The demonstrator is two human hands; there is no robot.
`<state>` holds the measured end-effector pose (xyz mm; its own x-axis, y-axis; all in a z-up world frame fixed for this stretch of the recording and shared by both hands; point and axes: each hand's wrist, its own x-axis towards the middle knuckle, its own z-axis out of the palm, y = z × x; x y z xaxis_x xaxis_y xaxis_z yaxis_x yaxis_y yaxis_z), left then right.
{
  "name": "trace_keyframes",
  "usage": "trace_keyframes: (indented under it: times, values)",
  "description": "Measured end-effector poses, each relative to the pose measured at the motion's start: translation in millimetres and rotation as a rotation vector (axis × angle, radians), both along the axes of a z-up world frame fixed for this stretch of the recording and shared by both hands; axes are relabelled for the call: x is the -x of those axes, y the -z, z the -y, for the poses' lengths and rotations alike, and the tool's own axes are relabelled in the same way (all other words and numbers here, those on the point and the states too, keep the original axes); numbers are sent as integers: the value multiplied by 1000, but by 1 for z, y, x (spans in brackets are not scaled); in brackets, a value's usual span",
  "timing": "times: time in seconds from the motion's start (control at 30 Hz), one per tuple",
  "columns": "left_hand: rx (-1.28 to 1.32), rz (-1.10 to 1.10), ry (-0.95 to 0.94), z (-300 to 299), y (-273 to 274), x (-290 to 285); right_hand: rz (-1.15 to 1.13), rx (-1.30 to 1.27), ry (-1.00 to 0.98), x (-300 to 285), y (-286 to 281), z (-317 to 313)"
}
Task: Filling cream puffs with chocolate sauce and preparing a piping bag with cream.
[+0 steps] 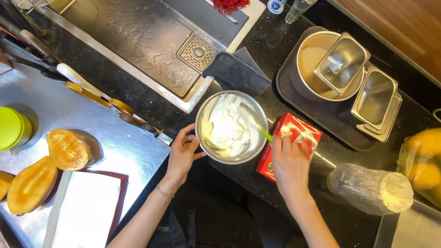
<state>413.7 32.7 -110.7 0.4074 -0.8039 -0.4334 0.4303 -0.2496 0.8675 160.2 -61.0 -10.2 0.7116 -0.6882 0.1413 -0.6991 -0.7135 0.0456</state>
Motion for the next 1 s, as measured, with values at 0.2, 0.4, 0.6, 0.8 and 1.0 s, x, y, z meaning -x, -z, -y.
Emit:
trace_keyframes:
  times: [0.2, 0.4, 0.6, 0.8, 1.0]
  values:
    - [-32, -13, 14, 5, -2, -3, -58, -28, 21, 7, 53, -5]
    - [-36, -57, -20, 0, -2, 7, 10, -204, -52, 7, 30, -13]
    - [-3, -134, -116, -8, 7, 23, 24, -473, -16, 7, 13, -19]
    - [42, -178, -204, -16, 5, 40, 293, -729, 5, 21, 26, -16]
    - [56, -173, -251, -26, -3, 63, 494, -999, -6, 43, 68, -14]
